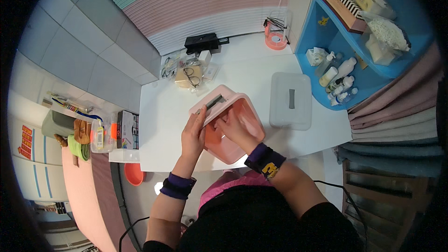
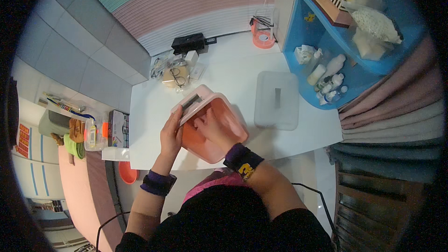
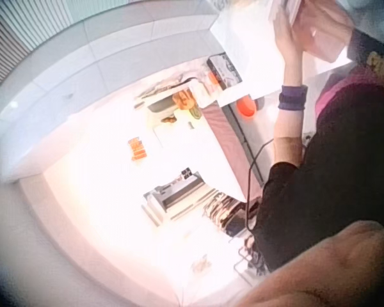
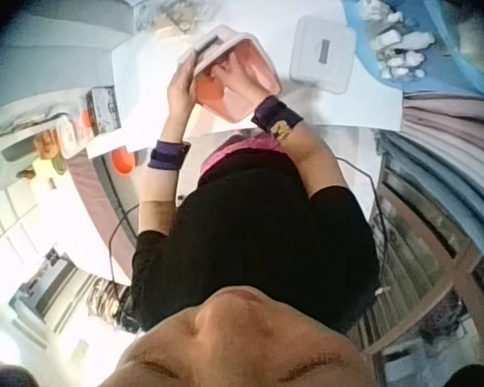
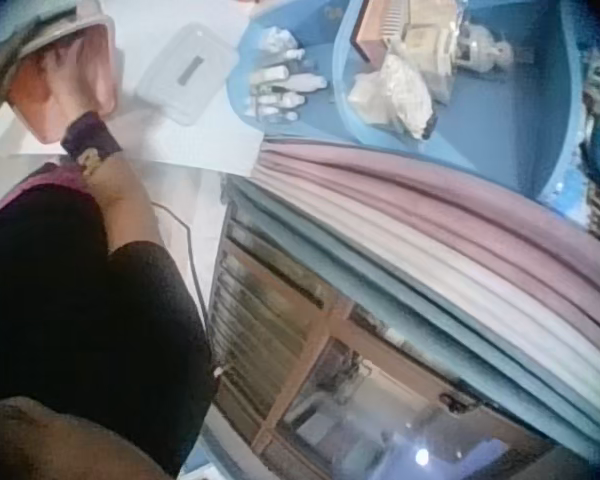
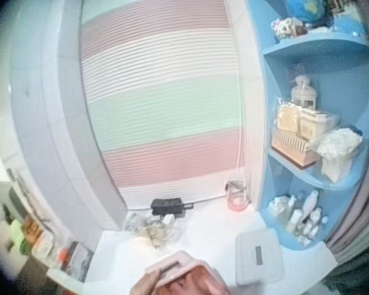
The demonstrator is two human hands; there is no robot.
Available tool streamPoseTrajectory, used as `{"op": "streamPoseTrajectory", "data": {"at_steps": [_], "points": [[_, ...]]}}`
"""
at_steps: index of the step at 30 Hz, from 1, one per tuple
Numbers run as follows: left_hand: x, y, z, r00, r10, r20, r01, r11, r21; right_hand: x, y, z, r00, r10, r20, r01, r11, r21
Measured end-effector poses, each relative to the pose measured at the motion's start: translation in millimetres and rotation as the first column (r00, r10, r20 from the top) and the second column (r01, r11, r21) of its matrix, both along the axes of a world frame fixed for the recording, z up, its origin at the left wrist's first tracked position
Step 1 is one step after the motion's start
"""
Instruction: The person organizes various small items on a white desk, including bottles, boxes, and containers. They use a pink cloth to wipe the items and place them into a pink plastic storage box.
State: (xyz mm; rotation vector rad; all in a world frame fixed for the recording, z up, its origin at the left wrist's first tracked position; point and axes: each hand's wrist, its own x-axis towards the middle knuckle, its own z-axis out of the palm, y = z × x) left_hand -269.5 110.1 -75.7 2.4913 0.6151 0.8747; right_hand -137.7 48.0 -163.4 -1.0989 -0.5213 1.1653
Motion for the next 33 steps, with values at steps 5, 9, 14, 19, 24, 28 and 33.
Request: {"op": "streamPoseTrajectory", "data": {"at_steps": [5, 9, 14, 19, 24, 28, 33], "points": [[6.5, -32.2, -5.6, 0.995, 0.096, 0.004, -0.095, 0.977, 0.192, -45.6, -24.3, 7.1, 0.985, 0.093, -0.148, -0.064, 0.980, 0.186], [13.5, -43.2, -5.4, 0.986, 0.167, 0.017, -0.167, 0.967, 0.191, -23.5, -38.3, -54.0, 0.721, 0.062, 0.691, -0.195, 0.974, 0.116], [12.9, -47.7, -8.8, 0.977, 0.213, 0.031, -0.215, 0.955, 0.206, 6.6, -64.0, -103.8, 0.078, 0.018, 0.997, -0.243, 0.970, 0.002], [13.5, -49.4, -10.4, 0.976, 0.218, 0.002, -0.211, 0.946, 0.246, 35.5, -50.3, -95.2, -0.008, 0.285, 0.958, -0.057, 0.957, -0.285], [14.1, -53.9, -11.5, 0.970, 0.244, -0.017, -0.236, 0.953, 0.190, 26.6, -59.0, -110.3, 0.037, 0.123, 0.992, 0.102, 0.987, -0.126], [18.7, -58.5, -10.0, 0.969, 0.244, -0.040, -0.233, 0.956, 0.180, -10.5, -61.1, -111.7, 0.060, 0.277, 0.959, -0.031, 0.961, -0.275], [16.6, -60.0, -8.8, 0.956, 0.281, -0.090, -0.260, 0.946, 0.194, -13.7, -48.6, -111.5, 0.492, 0.230, 0.840, -0.142, 0.973, -0.184]]}}
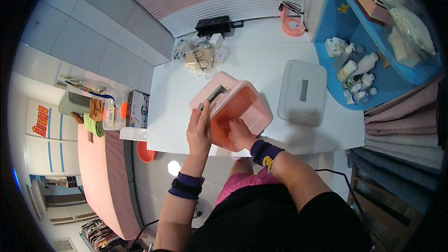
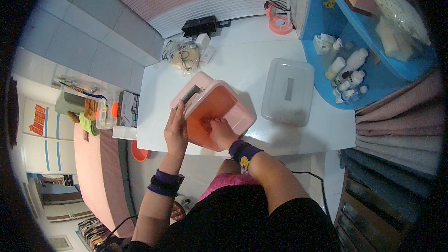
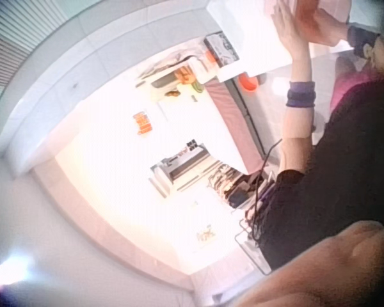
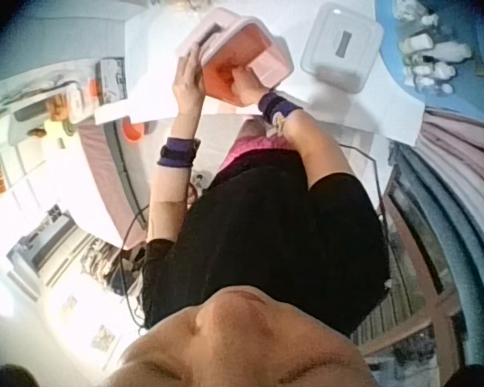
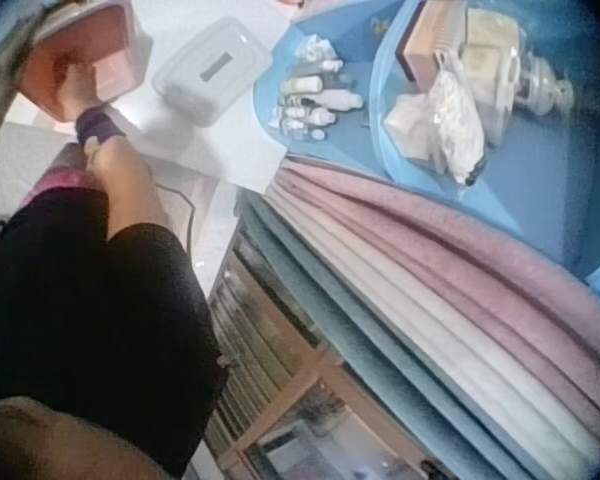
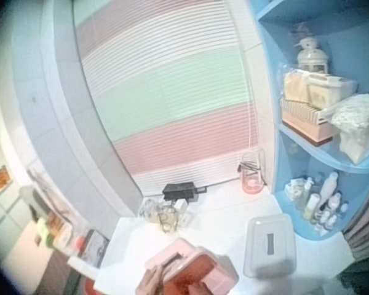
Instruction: The person organizes various small items on a white desk, including bottles, boxes, and containers. They use a pink cloth to wipe the items and place them into a pink plastic storage box.
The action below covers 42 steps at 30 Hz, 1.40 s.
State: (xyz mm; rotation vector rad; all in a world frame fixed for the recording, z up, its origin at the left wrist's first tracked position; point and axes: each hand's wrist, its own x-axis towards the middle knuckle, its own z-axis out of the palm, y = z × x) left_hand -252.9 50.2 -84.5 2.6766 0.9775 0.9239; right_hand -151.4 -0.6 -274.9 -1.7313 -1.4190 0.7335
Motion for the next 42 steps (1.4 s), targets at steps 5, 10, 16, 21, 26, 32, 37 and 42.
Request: {"op": "streamPoseTrajectory", "data": {"at_steps": [5, 10, 16, 21, 26, 32, 37, 42], "points": [[-3.1, -3.2, -0.5, 1.000, -0.001, 0.025, 0.002, 1.000, -0.019, -1.8, 22.3, 77.9, 0.721, -0.054, -0.690, 0.115, 0.992, 0.043], [5.6, -4.7, 1.6, 0.999, -0.050, 0.017, 0.049, 0.999, 0.014, 12.5, 71.4, 67.1, 0.902, -0.177, -0.394, 0.210, 0.977, 0.042], [-2.7, -2.8, -3.6, 0.998, -0.006, 0.056, 0.004, 0.999, 0.037, 33.5, 59.9, 37.2, 0.906, -0.409, -0.105, 0.412, 0.800, 0.436], [1.7, -3.5, -0.5, 1.000, 0.002, 0.027, -0.003, 1.000, 0.026, 45.3, 28.8, 13.9, 0.849, -0.345, 0.399, 0.338, 0.937, 0.091], [0.1, -4.7, -4.2, 0.999, 0.024, 0.047, -0.024, 1.000, -0.015, 48.1, 14.9, 2.1, 0.898, -0.146, 0.416, 0.196, 0.977, -0.081], [10.8, -7.0, -1.1, 0.997, 0.007, 0.077, -0.009, 1.000, 0.023, 27.6, 22.2, -17.1, 0.992, 0.112, 0.060, -0.088, 0.947, -0.310], [-0.3, -6.5, -7.8, 0.998, 0.049, 0.047, -0.051, 0.998, 0.041, 16.0, 15.1, 23.0, 0.990, 0.062, -0.126, -0.100, 0.939, -0.329], [3.7, -7.0, -7.6, 0.997, 0.015, 0.082, -0.018, 0.999, 0.035, 1.4, 0.4, 125.7, 0.118, 0.044, -0.992, -0.089, 0.995, 0.034]]}}
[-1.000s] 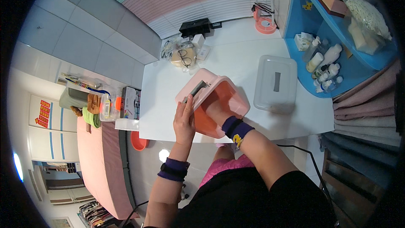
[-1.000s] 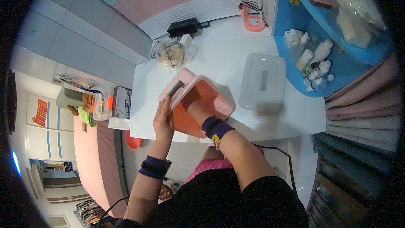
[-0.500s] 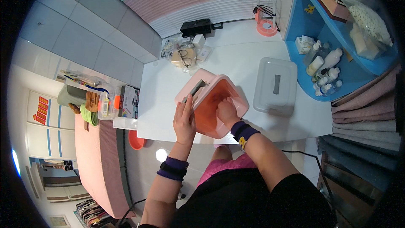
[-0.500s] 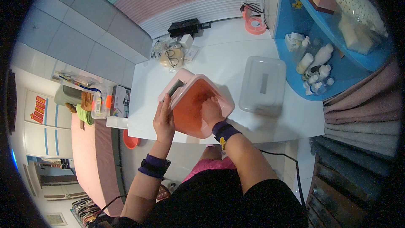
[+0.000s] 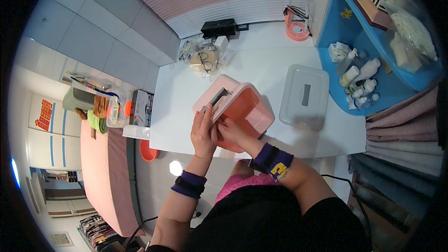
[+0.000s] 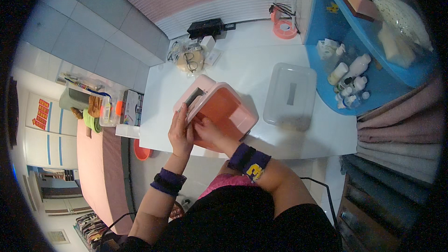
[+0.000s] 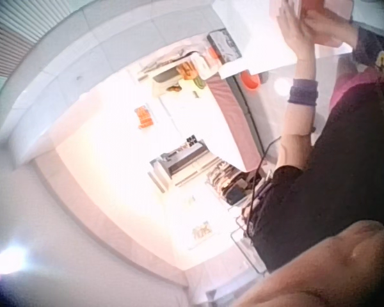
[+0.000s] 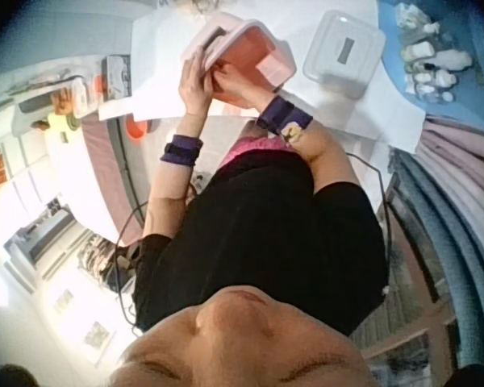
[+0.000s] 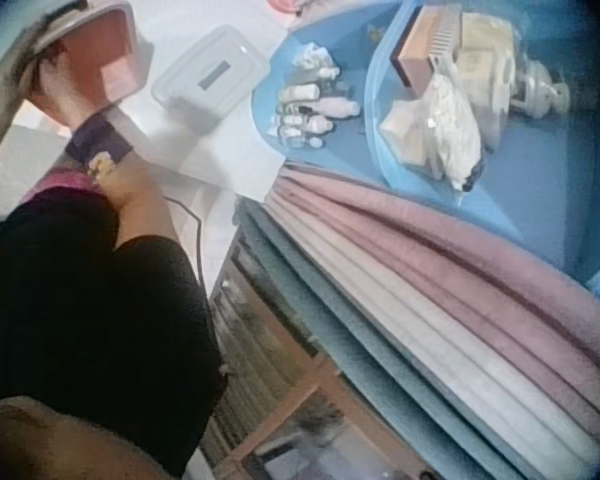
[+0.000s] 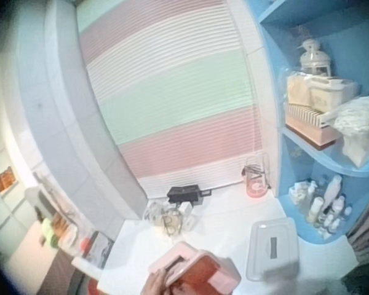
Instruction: The person organizes various small items on a white desk, including bottles, boxes, and containers. They use a pink cloth to wipe the items and place them into a pink plastic storage box.
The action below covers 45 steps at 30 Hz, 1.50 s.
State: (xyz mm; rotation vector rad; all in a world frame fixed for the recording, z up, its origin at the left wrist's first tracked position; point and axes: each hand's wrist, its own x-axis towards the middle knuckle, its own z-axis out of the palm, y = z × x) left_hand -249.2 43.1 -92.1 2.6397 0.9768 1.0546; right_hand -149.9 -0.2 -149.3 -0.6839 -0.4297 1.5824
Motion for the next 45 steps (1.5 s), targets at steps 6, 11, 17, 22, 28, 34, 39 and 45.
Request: {"op": "streamPoseTrajectory", "data": {"at_steps": [6, 11, 17, 22, 28, 34, 39, 45], "points": [[6.1, -10.5, 12.3, 0.995, -0.050, 0.088, 0.057, 0.996, -0.073, -20.6, -16.5, -24.9, 0.892, -0.213, 0.398, 0.135, 0.967, 0.216], [12.0, -14.5, 6.4, 0.991, 0.000, 0.134, 0.015, 0.993, -0.113, -28.7, -26.2, -136.5, 0.832, -0.148, 0.535, 0.108, 0.988, 0.106], [4.6, -6.5, 5.9, 0.995, -0.029, 0.093, 0.033, 0.999, -0.042, 26.1, -59.2, -125.5, -0.270, -0.100, 0.958, -0.248, 0.968, 0.031], [4.3, 2.8, 5.2, 0.996, -0.029, 0.088, 0.034, 0.998, -0.052, 72.4, -27.7, -109.0, -0.468, -0.154, 0.870, 0.031, 0.981, 0.190], [9.5, 8.7, 5.3, 0.989, 0.035, 0.140, -0.028, 0.998, -0.057, 50.3, -13.6, -138.4, -0.502, -0.161, 0.850, 0.046, 0.976, 0.212], [8.8, 17.5, 2.9, 0.990, 0.038, 0.133, -0.034, 0.999, -0.032, 12.6, -20.6, -146.9, -0.499, -0.243, 0.832, -0.263, 0.957, 0.122], [4.5, 21.3, 4.0, 0.986, 0.068, 0.151, -0.062, 0.997, -0.047, 53.3, -30.0, -107.1, -0.370, -0.247, 0.895, -0.156, 0.967, 0.202], [6.7, 21.6, 1.3, 0.987, 0.085, 0.134, -0.078, 0.995, -0.061, 79.2, -58.7, -89.2, -0.455, -0.221, 0.863, -0.063, 0.974, 0.216]]}}
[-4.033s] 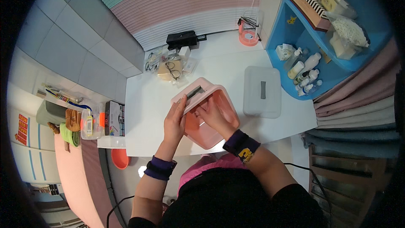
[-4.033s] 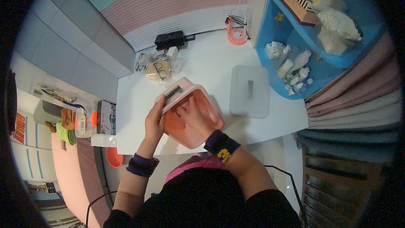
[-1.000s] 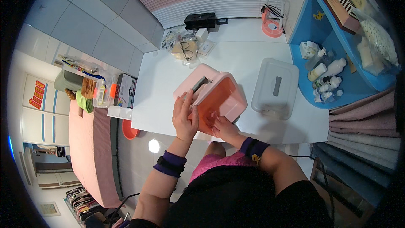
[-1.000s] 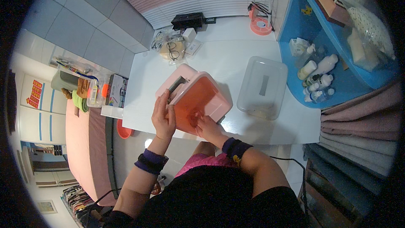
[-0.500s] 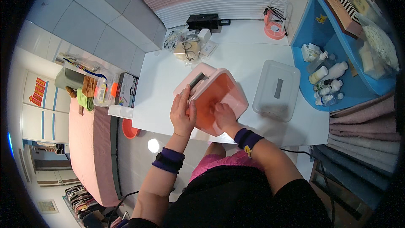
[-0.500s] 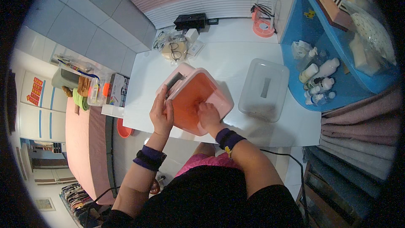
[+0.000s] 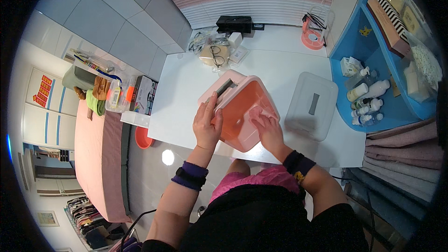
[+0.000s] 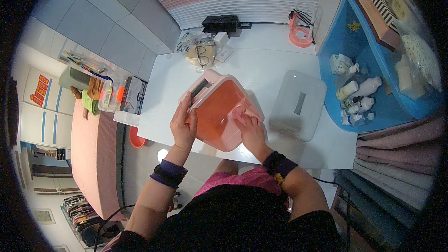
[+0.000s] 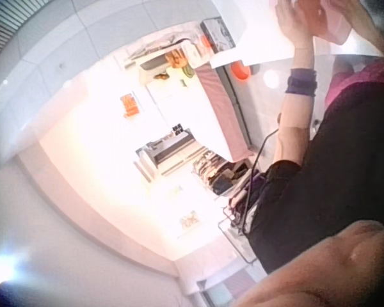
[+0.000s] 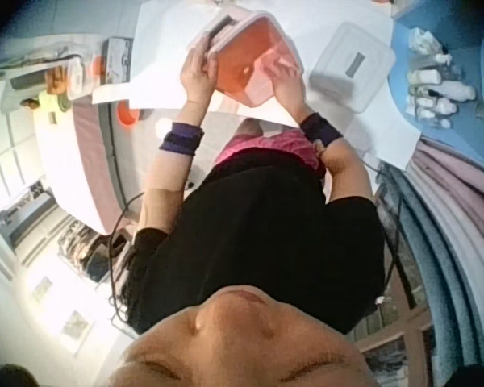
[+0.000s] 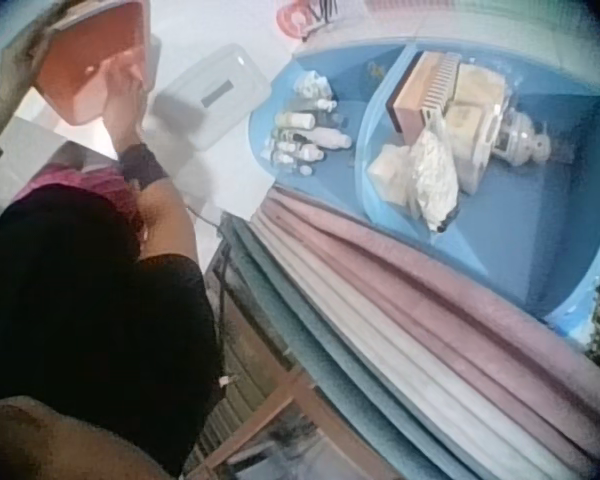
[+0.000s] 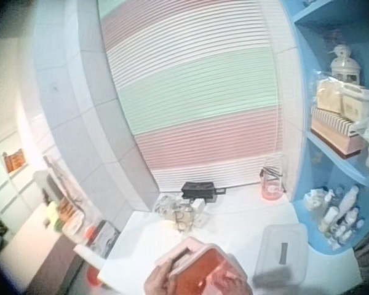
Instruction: The person organizes various small items on a white desk, including bottles, boxes, and containers. They use a pink cloth to wipe the items and place them into a pink plastic storage box.
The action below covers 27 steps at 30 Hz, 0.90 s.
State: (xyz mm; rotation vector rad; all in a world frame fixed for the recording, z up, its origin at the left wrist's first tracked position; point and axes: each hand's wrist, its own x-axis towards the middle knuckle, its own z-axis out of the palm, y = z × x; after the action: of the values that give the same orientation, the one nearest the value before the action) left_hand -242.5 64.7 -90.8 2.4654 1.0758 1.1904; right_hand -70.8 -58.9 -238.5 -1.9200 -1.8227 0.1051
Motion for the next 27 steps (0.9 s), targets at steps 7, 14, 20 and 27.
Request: {"op": "streamPoseTrajectory", "data": {"at_steps": [7, 14, 20, 27], "points": [[-2.6, 2.7, 3.9, 0.998, 0.016, -0.055, -0.016, 1.000, 0.006, -11.7, -25.4, 7.3, 0.978, 0.207, 0.034, -0.207, 0.978, 0.008], [-24.0, 2.8, -7.4, 0.970, -0.079, 0.228, 0.144, 0.948, -0.283, -2.0, -12.3, -3.5, 0.955, 0.210, 0.209, -0.223, 0.974, 0.037], [-55.0, -41.8, -84.1, 1.000, 0.009, 0.000, -0.007, 0.860, -0.510, -1.1, -9.5, -3.7, 0.943, 0.300, 0.143, -0.304, 0.953, 0.001], [-42.4, -44.9, -92.9, 0.980, 0.008, -0.198, -0.113, 0.843, -0.525, -12.6, -10.1, 4.4, 0.937, 0.349, 0.026, -0.347, 0.937, -0.042]]}}
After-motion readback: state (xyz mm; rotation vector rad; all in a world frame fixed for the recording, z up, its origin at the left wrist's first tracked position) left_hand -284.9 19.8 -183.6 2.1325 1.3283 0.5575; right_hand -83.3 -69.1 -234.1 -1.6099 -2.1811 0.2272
